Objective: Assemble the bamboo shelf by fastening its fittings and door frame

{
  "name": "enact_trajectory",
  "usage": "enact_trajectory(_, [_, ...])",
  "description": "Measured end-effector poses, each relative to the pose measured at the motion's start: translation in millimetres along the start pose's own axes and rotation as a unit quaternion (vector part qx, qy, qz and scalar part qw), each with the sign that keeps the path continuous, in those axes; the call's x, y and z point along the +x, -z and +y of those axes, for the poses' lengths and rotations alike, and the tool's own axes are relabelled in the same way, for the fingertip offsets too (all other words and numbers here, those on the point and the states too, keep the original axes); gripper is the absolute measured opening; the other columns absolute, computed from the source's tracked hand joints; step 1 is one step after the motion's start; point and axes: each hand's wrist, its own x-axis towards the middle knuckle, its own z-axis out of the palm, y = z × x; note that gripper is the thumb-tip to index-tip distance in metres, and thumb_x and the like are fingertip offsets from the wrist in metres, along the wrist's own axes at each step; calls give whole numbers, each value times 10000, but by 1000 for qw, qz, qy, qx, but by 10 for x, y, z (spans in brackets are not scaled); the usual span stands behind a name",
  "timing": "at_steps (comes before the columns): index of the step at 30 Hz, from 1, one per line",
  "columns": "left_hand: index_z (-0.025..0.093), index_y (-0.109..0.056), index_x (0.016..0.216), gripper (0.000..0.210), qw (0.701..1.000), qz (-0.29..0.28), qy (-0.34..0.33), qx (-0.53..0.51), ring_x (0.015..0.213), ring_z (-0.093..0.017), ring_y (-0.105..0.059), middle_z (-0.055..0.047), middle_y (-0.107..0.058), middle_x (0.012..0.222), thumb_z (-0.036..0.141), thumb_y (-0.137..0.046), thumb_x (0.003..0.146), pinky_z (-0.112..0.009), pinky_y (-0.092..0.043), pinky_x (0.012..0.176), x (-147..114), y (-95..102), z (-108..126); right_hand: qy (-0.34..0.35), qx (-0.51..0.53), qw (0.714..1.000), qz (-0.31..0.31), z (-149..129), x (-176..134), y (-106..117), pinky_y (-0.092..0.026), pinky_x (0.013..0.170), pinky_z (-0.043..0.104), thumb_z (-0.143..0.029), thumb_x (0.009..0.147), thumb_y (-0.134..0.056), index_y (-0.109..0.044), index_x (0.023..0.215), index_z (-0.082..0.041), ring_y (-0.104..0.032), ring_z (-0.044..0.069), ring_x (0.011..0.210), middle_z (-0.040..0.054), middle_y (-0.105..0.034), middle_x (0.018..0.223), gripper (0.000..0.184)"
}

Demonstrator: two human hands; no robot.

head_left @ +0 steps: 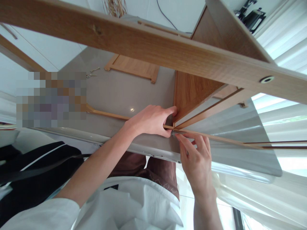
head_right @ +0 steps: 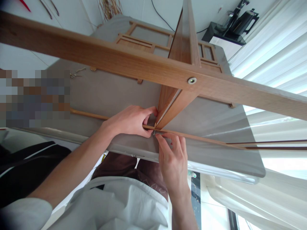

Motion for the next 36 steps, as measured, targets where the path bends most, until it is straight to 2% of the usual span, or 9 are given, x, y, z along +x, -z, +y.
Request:
enact_trajectory(6, [272,-554,1124,440,1000,-8,2,-3,650,-204,-677,49,-724,744,401,-696,728,-306,-378,565,3,12,9,22,-17,1000,-7,-42,29,19,-535,820,377,-13,924,-514,-655,1215,-249,-518,226,1000,88,-616,1109,400])
enact_trajectory(10, [274,-554,1135,451,1000,-9,3,-2,652,-206,-679,48,-725,745,407,-695,728,-306,-384,572,3,7,7,31,-24,999,-17,-53,51,41,-526,868,399,20,902,-521,-652,1211,-218,-503,229,1006,92,-614,1140,412])
enact_trajectory(16, [271,-556,1118,440,1000,1,-4,3,647,-206,-670,47,-722,738,394,-690,718,-306,-374,567,3,-6,1,30,-11,999,-8,7,35,34,-524,864,388,6,902,-564,-664,1184,-195,-515,222,998,93,-627,1112,361])
enact_trajectory(25, [272,-562,1138,458,1000,-5,2,4,655,-208,-678,45,-729,752,400,-697,719,-308,-385,570,8,1,2,2,7,1000,6,8,16,-22,-514,849,388,-88,945,-579,-688,1145,-236,-525,219,975,87,-624,1072,272])
enact_trajectory(36, [276,-551,1126,447,1000,3,-6,4,644,-203,-665,54,-722,742,405,-690,721,-308,-375,562,3,-9,-7,-3,5,1000,10,-12,29,-25,-517,862,396,-76,937,-589,-694,1140,-226,-535,225,985,92,-626,1072,274])
